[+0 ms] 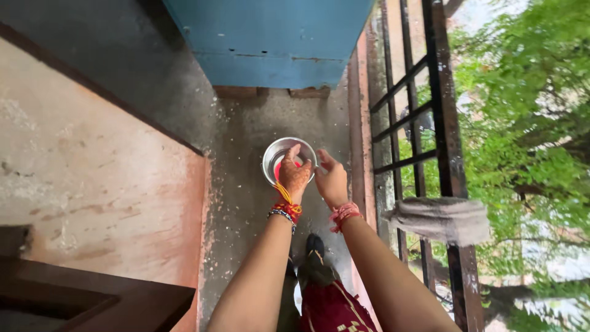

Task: The person pours water from a red mug onto a window frame and then wipes the frame and the glass panes using a cloth.

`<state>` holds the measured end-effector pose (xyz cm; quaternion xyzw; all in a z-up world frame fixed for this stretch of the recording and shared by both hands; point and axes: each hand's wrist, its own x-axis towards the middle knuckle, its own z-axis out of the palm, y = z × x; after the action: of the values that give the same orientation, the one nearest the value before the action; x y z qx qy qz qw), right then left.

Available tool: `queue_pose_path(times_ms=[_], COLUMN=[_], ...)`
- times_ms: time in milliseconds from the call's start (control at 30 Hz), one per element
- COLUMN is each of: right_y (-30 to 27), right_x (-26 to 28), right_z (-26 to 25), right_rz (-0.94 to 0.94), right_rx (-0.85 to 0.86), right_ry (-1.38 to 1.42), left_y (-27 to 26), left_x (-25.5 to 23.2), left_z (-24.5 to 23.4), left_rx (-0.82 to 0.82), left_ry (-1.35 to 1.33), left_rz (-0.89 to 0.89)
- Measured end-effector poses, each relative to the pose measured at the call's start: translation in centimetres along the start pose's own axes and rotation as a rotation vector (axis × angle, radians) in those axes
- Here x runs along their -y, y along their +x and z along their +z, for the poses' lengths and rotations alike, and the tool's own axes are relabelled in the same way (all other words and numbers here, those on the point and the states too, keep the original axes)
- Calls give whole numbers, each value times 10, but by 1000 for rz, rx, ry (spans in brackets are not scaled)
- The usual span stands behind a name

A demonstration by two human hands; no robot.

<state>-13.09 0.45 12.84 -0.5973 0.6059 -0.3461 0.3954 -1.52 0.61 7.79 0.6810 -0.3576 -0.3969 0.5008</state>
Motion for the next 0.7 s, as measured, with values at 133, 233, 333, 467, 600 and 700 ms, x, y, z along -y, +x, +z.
queue_pose_path(times_ms=[133, 233, 333, 467, 600, 700], right_y=[-11, -16, -22, -22, -19, -18], right_x=[10, 19, 28, 36, 40, 42], right_z=[-9, -15, -24, -34, -45, -56], right_rz=[90, 142, 170, 174, 138, 153], right_rx=[-19, -38, -58, -82, -74, -55], right_ry=[9, 62, 94, 118, 163, 200], left_y=[-5, -7, -13, -16, -23, -30], left_x=[-7, -10, -12, -24, -45, -59], left_z=[2, 5, 5, 6, 5, 7], left_rx=[16, 39, 53, 61, 68, 62], left_ry=[-48, -163, -123, -74, 7, -32], left_rz=[38, 38, 44, 47, -17, -8])
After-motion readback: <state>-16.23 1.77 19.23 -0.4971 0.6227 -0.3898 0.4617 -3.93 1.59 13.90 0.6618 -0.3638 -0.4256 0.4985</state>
